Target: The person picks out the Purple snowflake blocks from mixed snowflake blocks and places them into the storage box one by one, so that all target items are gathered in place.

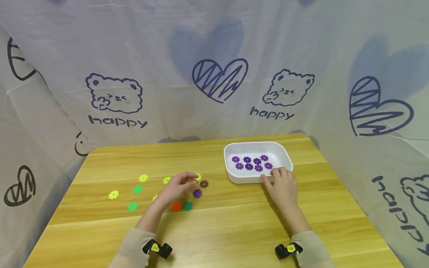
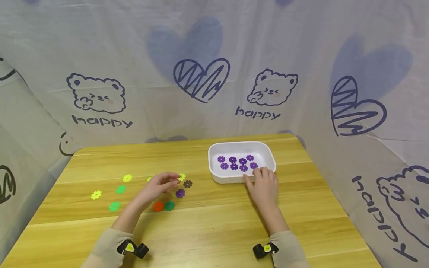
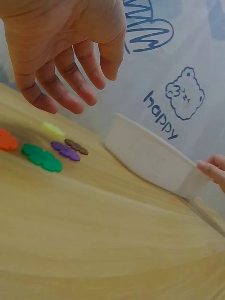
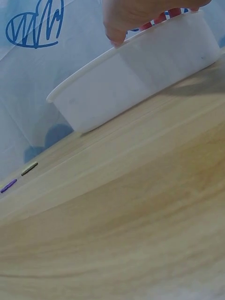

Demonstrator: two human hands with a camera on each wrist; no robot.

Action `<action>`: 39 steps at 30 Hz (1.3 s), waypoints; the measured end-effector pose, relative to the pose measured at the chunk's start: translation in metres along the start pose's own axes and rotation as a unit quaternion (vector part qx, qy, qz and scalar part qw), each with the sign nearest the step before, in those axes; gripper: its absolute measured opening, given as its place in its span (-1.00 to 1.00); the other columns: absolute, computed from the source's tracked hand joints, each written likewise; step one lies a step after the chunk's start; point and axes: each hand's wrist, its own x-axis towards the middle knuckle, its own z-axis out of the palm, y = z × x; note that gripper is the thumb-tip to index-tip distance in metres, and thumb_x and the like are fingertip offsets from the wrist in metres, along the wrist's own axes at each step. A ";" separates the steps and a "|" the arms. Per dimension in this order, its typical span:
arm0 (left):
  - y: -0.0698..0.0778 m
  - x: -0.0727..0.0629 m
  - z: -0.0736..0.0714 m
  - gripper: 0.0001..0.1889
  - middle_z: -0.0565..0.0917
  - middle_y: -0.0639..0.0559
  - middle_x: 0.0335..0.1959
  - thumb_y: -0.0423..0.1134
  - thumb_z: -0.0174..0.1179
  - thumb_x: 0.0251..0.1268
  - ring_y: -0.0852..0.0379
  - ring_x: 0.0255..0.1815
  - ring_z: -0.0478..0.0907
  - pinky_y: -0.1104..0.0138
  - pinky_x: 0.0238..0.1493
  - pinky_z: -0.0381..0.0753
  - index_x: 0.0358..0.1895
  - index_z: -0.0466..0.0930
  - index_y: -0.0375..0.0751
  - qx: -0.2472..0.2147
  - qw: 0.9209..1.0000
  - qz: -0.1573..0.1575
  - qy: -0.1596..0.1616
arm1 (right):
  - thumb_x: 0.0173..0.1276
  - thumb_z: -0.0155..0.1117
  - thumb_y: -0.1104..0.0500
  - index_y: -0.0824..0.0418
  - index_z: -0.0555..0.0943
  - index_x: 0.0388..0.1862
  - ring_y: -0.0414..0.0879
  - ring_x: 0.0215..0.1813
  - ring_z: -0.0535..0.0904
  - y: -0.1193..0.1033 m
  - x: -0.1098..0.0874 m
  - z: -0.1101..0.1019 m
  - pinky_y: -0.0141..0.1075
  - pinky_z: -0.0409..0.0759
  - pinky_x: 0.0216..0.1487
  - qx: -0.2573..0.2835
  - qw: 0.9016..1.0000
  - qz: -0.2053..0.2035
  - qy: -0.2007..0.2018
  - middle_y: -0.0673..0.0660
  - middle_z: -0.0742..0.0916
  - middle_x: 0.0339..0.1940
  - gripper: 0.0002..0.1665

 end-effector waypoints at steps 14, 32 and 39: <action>-0.026 0.020 0.000 -0.60 0.68 -0.13 -0.03 -0.37 0.30 0.15 0.02 -0.04 0.59 0.22 0.02 0.62 0.10 0.58 -0.26 0.130 0.991 0.011 -0.016 | 0.27 0.34 -0.13 0.28 0.56 -0.27 0.18 -0.10 0.50 0.000 0.000 0.004 0.04 0.49 0.00 0.002 1.000 0.002 0.014 0.24 0.60 -0.21 -0.54; -0.029 0.028 0.012 -0.63 0.63 -0.02 -0.26 -0.49 0.36 0.00 0.12 -0.23 0.52 0.32 -0.16 0.57 -0.04 0.66 -0.22 0.217 0.975 0.040 -0.033 | 0.29 0.29 -0.14 0.29 0.53 -0.25 0.17 -0.10 0.46 -0.002 0.000 0.004 0.03 0.47 -0.03 0.013 1.000 0.027 -0.001 0.25 0.57 -0.21 -0.52; -0.030 0.028 0.008 -0.74 0.64 -0.03 -0.31 -0.51 0.31 0.08 0.14 -0.28 0.50 0.35 -0.20 0.54 -0.14 0.67 -0.22 0.192 0.978 0.063 -0.050 | 0.30 0.30 -0.13 0.30 0.53 -0.24 0.17 -0.10 0.46 -0.003 -0.001 0.003 0.03 0.46 -0.02 0.018 0.999 0.027 -0.005 0.25 0.57 -0.20 -0.52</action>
